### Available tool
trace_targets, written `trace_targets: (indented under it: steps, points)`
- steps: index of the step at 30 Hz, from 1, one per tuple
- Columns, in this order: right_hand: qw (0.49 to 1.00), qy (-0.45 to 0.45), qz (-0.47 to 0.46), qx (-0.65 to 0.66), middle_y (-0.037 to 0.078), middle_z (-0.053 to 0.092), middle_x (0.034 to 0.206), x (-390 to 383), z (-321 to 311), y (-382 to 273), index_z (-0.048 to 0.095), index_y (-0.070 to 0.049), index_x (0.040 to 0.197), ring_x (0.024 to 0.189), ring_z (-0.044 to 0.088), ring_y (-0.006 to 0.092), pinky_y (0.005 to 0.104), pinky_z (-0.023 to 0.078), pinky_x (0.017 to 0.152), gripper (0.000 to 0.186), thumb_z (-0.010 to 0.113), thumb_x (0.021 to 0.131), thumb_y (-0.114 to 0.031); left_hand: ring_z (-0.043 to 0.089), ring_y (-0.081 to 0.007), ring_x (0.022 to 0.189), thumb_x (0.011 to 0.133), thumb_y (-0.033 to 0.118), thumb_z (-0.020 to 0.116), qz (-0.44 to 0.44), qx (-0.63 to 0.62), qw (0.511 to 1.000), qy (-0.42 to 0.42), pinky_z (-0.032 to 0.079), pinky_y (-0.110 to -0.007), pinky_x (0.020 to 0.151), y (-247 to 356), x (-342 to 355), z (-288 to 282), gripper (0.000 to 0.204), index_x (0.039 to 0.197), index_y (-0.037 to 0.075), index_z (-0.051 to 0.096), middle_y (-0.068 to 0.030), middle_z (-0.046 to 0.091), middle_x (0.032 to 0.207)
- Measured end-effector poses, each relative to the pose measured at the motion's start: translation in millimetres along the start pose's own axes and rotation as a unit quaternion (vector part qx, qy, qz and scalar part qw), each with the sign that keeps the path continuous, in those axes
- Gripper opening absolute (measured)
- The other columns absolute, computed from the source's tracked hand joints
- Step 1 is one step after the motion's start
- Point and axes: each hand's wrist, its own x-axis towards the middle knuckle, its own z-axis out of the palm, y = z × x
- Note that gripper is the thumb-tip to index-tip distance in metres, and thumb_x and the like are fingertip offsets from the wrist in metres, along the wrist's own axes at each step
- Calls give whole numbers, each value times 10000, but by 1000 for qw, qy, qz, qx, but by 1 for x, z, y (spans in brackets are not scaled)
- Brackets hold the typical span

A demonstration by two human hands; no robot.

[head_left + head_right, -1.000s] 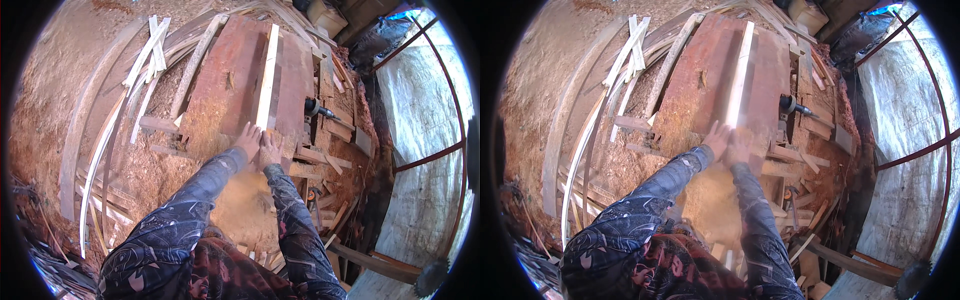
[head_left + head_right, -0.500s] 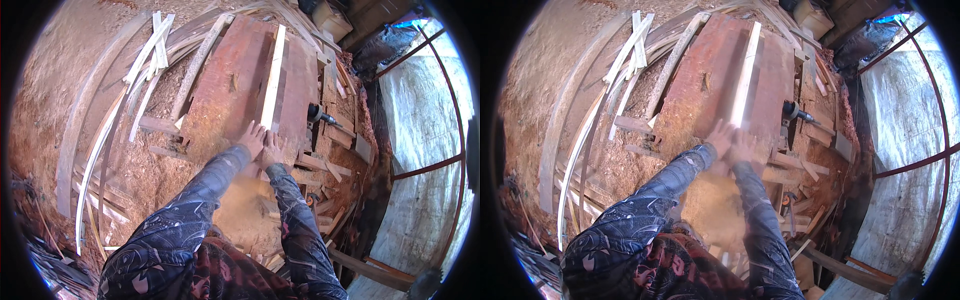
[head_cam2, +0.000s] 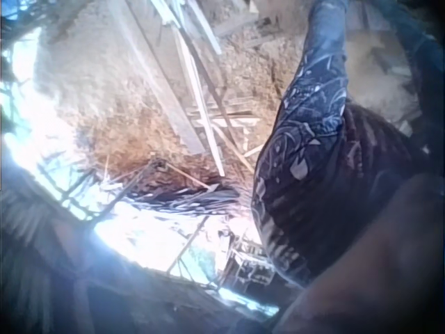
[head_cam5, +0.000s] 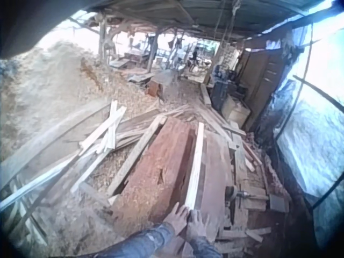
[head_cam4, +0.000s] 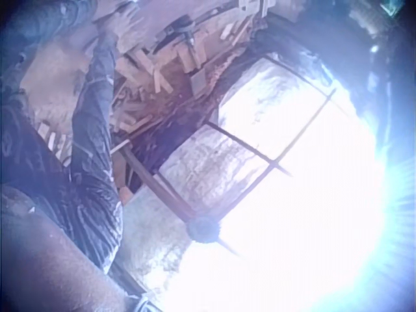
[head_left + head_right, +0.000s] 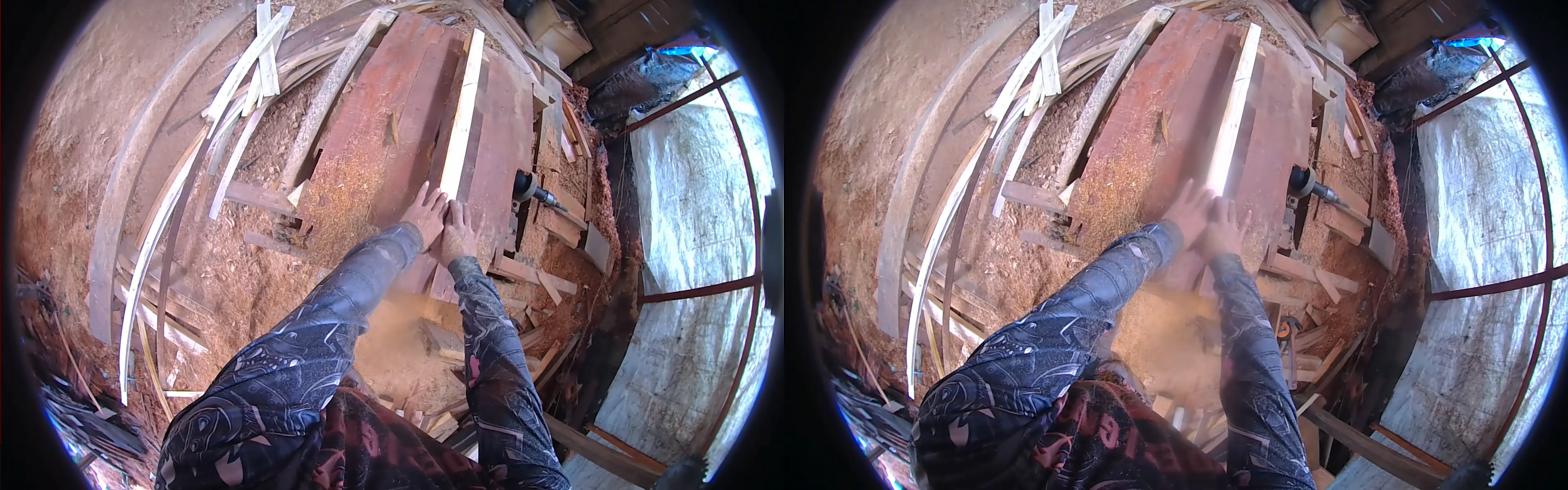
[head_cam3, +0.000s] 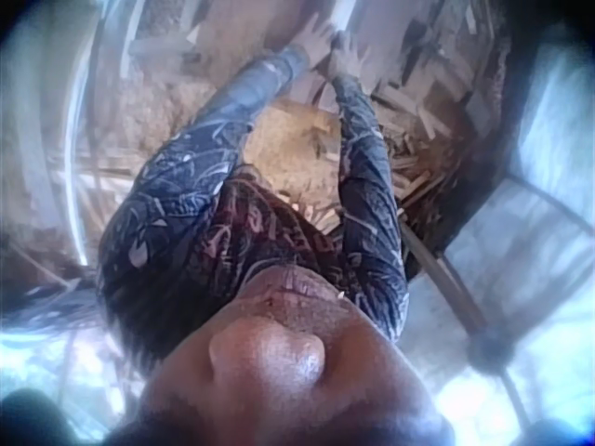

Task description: The person feeds wood planks through a table saw and places the cut pieces onto a pile of wood.

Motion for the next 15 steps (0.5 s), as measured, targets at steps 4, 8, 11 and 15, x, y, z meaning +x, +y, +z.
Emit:
trace_targets:
  steps: [4, 8, 11, 15]
  points:
    - [1000, 8, -15, 22, 138, 263, 1544, 9, 4, 6, 589, -37, 1314, 1478, 157, 333, 632, 0, 1184, 861, 896, 578, -360, 190, -341, 1468, 778, 316, 715, -7, -11, 1000, 25, 78, -586, 1193, -2, 13, 8, 748, 1423, 30, 463, -168, 325, 1530]
    - [999, -14, -14, -25, 117, 271, 1544, 17, 6, 13, 550, -24, 1336, 1476, 186, 328, 652, 31, 1171, 861, 858, 604, -359, 174, -366, 1478, 773, 431, 711, -36, -48, 997, 39, 77, -604, 1185, -36, -6, 6, 875, 1483, 54, 365, -192, 279, 1559]
    - [1000, -13, -14, -21, 99, 291, 1531, 23, 3, 14, 503, 31, 1371, 1473, 212, 324, 668, 62, 1164, 934, 852, 594, -352, 134, -380, 1489, 732, 554, 719, -219, -165, 962, -2, 77, -625, 1175, -96, -61, 11, 998, 1516, 98, 304, -201, 215, 1589]
    - [997, -60, -8, -44, 103, 288, 1531, 32, -6, 14, 509, 39, 1362, 1470, 209, 329, 675, 59, 1164, 942, 854, 593, -382, 127, -376, 1489, 729, 612, 733, -462, -156, 855, -179, 77, -637, 1166, -149, -122, 35, 1120, 1550, 83, 186, -198, 183, 1597]
